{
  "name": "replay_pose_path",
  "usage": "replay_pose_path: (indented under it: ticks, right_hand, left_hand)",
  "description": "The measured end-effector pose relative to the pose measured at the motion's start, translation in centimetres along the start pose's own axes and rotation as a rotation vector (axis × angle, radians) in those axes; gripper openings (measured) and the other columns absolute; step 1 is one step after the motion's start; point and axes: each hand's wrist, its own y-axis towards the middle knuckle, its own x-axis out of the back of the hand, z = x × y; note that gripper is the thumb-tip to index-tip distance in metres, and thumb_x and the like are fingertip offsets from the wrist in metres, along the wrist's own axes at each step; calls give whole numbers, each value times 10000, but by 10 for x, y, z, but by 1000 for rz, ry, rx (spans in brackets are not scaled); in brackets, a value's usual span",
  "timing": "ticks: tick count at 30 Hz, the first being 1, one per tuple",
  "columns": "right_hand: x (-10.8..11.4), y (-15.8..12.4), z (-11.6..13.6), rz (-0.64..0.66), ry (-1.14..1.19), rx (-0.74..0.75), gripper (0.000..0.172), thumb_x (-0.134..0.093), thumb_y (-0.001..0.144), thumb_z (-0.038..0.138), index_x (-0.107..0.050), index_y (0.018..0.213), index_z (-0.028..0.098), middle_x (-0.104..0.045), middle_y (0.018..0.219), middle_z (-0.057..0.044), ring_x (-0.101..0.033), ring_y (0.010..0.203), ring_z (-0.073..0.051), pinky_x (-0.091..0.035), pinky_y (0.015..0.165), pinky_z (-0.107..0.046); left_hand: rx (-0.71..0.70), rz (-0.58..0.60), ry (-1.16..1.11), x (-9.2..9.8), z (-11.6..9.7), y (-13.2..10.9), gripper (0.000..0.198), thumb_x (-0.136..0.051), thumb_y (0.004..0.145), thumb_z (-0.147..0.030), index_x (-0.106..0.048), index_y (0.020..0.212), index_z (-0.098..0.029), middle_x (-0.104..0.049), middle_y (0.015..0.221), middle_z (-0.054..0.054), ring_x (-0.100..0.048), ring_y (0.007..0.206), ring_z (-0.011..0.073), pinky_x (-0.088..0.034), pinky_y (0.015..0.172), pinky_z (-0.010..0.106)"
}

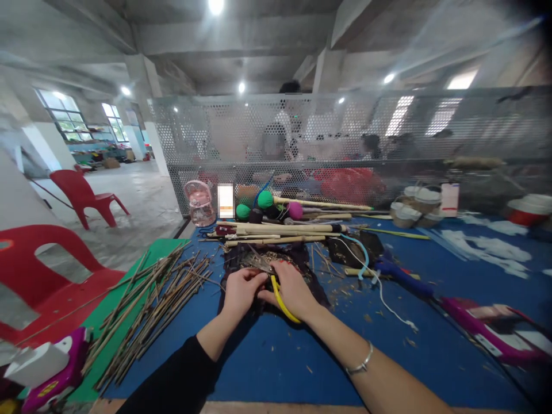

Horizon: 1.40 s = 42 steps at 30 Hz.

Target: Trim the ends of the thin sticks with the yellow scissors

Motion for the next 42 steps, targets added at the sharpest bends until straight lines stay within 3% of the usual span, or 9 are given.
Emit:
replay_pose_path:
  ticks: [5, 10, 15, 28, 32, 37, 42]
  right_hand:
    - [1, 2, 0, 30, 59, -5, 645, -635, 642, 535, -469, 1132, 149, -545, 1019, -124, -508, 955, -255, -398, 812, -393]
    - [3, 2, 4, 79, 158, -80, 509, -611, 693, 490, -511, 1083, 179, -588, 1001, -104, -545, 943, -238, -412, 791, -334]
    - [7, 3, 6, 102, 176, -130, 435, -596, 710, 477, -538, 1035, 193, -620, 956, -83, -570, 915, -235, -413, 772, -309]
    - [11, 3, -3, 144, 164, -155, 359, -509, 763, 500, -568, 970, 213, -651, 713, -47, -600, 617, -190, -395, 544, -242]
    - [13, 1, -2, 130, 105, -169, 393, -545, 732, 516, -550, 998, 227, -658, 800, -44, -615, 706, -205, -412, 602, -265]
    - [6, -2, -4, 86, 109, -83, 611, -644, 625, 535, -480, 1113, 206, -581, 1062, -93, -543, 986, -247, -407, 808, -342]
    - [1, -3, -4, 36, 134, -27, 633, -648, 630, 524, -459, 1119, 171, -552, 1042, -112, -513, 966, -250, -400, 825, -371]
  left_hand:
    - [57, -8, -36, -1, -2, -1, 264, -674, 596, -356, -660, 700, -114, -631, 569, 36, -552, 496, 126, -420, 474, 214]
    - [87, -41, -26, -1, -9, -3, 252, -679, 592, -364, -646, 627, -117, -603, 508, 20, -509, 444, 105, -395, 447, 201]
    - [41, -8, -51, -2, -10, -3, 256, -674, 610, -340, -687, 738, -119, -659, 653, 43, -573, 578, 136, -440, 539, 212]
    - [123, 36, -213, -2, -8, -2, 423, -692, 597, -385, -680, 893, -84, -607, 584, 26, -479, 482, 83, -383, 478, 197]
    - [143, 38, -236, -2, -9, -2, 423, -707, 573, -389, -679, 869, -88, -611, 599, 32, -504, 513, 97, -401, 500, 206]
    - [49, 54, -178, -2, -4, -1, 277, -672, 621, -360, -683, 737, -108, -621, 601, 30, -514, 532, 104, -406, 531, 208]
    - [86, 82, -231, -5, -6, -4, 261, -676, 624, -335, -685, 768, -117, -619, 604, 21, -524, 543, 96, -407, 529, 193]
